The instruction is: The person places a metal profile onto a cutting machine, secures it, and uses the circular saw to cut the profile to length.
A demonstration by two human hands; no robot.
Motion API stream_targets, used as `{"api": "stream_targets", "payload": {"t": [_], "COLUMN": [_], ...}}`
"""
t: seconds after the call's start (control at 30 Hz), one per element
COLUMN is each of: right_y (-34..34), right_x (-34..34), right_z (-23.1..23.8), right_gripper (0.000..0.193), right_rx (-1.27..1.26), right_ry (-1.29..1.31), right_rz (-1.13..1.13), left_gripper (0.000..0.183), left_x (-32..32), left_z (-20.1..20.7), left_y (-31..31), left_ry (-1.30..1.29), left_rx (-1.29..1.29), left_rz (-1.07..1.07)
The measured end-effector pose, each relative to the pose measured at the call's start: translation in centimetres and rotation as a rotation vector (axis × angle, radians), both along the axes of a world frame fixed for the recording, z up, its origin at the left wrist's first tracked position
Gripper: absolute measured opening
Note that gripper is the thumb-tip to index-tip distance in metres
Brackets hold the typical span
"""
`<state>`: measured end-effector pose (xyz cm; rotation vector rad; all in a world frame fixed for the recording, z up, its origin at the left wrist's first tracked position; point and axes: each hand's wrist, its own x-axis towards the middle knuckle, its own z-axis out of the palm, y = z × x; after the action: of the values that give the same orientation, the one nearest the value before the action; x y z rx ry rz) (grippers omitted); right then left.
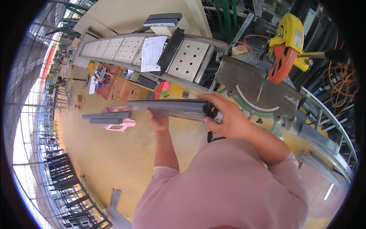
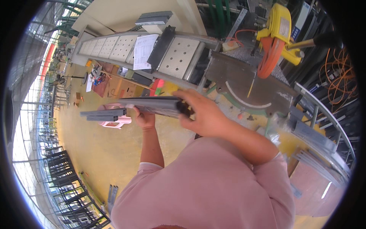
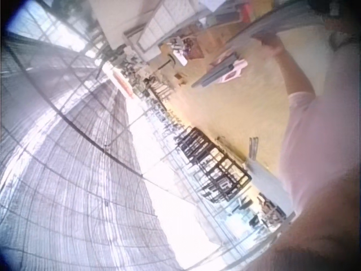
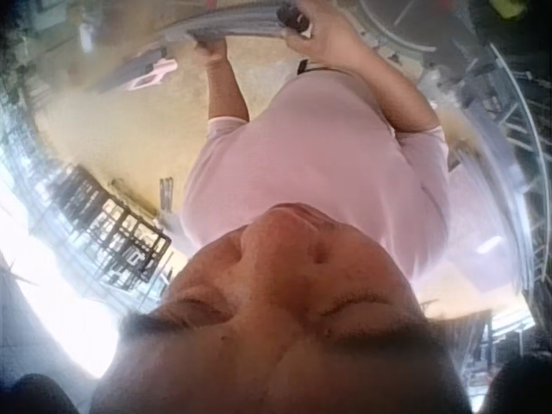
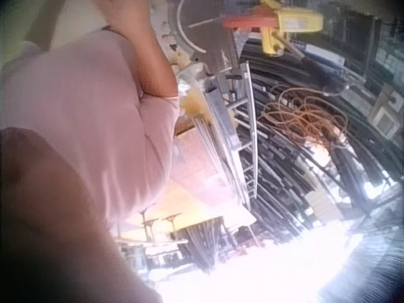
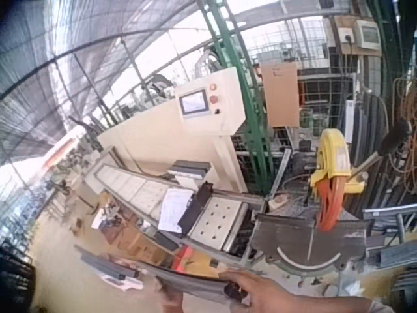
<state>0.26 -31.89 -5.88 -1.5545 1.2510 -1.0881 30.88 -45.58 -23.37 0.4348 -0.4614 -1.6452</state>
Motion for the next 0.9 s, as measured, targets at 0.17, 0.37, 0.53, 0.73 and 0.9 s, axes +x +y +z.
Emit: {"api": "stream_targets", "payload": {"t": [0.17,0.37,0.53,0.73,0.9], "right_y": [2.2,3.8,4.6,3.1,-1.7], "right_x": [-2.1,-2.4,-2.6,-0.1,2.8], "right_z": [-10.3,-14.5,-14.5,-14.2,-16.6], "right_gripper": [0.067,0.063,0.057,0.047,0.045], "right_rx": [0.272,0.531,0.5,0.314,0.401], "right_ry": [-0.004,-0.15,-0.132,0.326,0.329], "right_rz": [-0.087,-0.124,-0.115,-0.16,-0.165], "left_gripper": [0.04,0.031,0.04,0.043,0.031], "left_x": [-2.4,-5.5,-5.5,-6.3,-5.6], "left_z": [1.4,2.2,1.1,-1.1,-0.6], "left_y": [-0.2,0.5,0.6,0.4,-4.0], "left_ry": [-0.021,-0.18,-0.21,-0.411,-0.523], "left_rx": [0.171,0.463,0.55,0.561,0.535], "left_rz": [0.147,0.276,0.275,0.149,0.11]}}
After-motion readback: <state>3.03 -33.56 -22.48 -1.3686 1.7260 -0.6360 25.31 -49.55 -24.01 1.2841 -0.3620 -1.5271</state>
